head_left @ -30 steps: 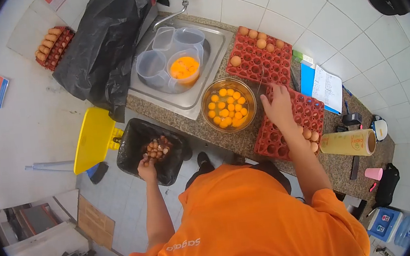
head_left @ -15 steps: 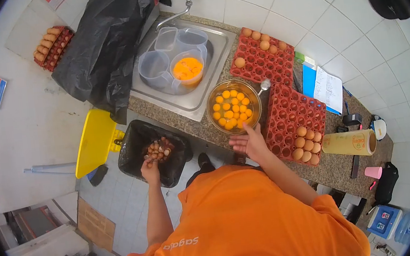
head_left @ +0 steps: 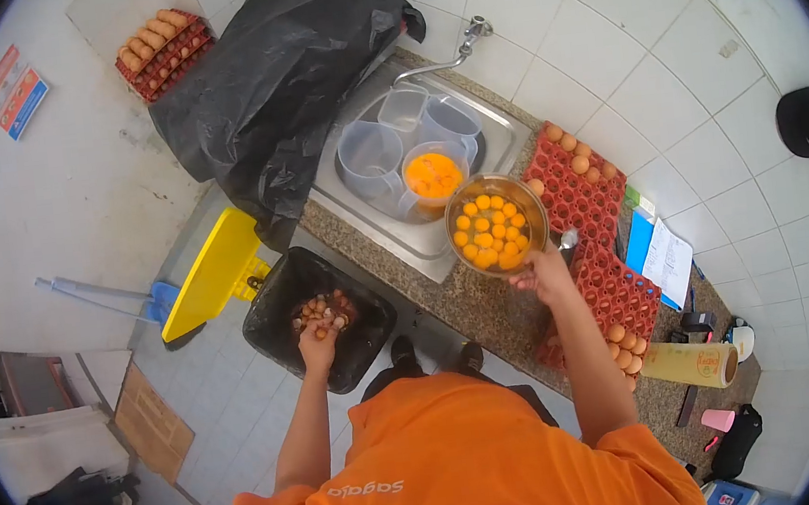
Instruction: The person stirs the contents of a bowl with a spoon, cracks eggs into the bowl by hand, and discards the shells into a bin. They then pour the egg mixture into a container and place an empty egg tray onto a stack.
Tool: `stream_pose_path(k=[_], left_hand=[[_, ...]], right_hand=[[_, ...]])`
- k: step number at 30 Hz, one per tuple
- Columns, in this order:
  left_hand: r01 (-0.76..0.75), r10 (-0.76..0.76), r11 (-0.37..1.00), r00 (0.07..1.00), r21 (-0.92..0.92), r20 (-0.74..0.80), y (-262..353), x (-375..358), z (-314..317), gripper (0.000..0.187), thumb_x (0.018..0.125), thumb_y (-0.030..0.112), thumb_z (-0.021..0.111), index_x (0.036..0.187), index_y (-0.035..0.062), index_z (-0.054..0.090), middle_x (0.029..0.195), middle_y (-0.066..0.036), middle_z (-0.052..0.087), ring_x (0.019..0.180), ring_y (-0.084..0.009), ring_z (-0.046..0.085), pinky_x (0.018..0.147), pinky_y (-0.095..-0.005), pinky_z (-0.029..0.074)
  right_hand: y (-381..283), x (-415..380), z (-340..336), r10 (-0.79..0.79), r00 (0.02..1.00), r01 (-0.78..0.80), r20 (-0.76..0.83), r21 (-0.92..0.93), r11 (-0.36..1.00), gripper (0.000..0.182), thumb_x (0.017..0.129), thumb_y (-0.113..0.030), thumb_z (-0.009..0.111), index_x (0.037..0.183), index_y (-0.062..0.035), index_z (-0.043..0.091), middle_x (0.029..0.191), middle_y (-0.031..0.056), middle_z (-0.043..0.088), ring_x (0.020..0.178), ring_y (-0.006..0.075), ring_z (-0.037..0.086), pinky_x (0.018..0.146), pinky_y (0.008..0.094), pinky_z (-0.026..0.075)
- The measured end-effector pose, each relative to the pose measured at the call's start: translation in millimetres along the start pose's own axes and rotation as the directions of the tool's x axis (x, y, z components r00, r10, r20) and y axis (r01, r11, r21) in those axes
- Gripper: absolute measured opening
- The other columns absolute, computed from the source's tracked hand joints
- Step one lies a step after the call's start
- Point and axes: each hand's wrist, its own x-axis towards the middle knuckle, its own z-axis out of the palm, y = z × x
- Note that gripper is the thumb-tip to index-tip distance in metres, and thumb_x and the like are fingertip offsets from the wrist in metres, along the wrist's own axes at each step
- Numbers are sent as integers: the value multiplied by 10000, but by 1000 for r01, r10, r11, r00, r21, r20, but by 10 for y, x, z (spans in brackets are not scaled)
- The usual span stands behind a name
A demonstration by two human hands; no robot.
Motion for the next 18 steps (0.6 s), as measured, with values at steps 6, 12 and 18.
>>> stream_pose_path(k=[6, 12, 18], left_hand=[[57, -57, 998, 998, 29, -21, -157, -5, -224, 266, 822, 192, 822, 1029, 32, 776, 952, -149, 774, 908, -260, 749, 858, -349, 559], [130, -130, 991, 991, -14, -42, -299, -42, -481, 245, 821, 178, 813, 1015, 33, 772, 926, -140, 770, 871, -226, 739, 826, -342, 561], [190, -193, 981, 980, -49, -59, -474, -187, -684, 235, 825, 162, 810, 1014, 30, 764, 830, -111, 740, 753, -190, 698, 742, -326, 554]], right_hand=[[-901, 589, 306, 2, 992, 27, 128, -221, 975, 531, 863, 22, 491, 1390, 12, 432, 893, 230, 693, 550, 286, 705, 417, 307, 585], [-1699, 1184, 854, 74, 982, 29, 176, -523, 852, 403, 853, 27, 499, 1241, 130, 460, 865, 263, 671, 609, 391, 731, 435, 345, 615], [-2156, 1800, 1409, 169, 963, 60, 209, -780, 622, 353, 837, 33, 534, 1162, 157, 471, 799, 239, 650, 603, 376, 737, 438, 358, 613]])
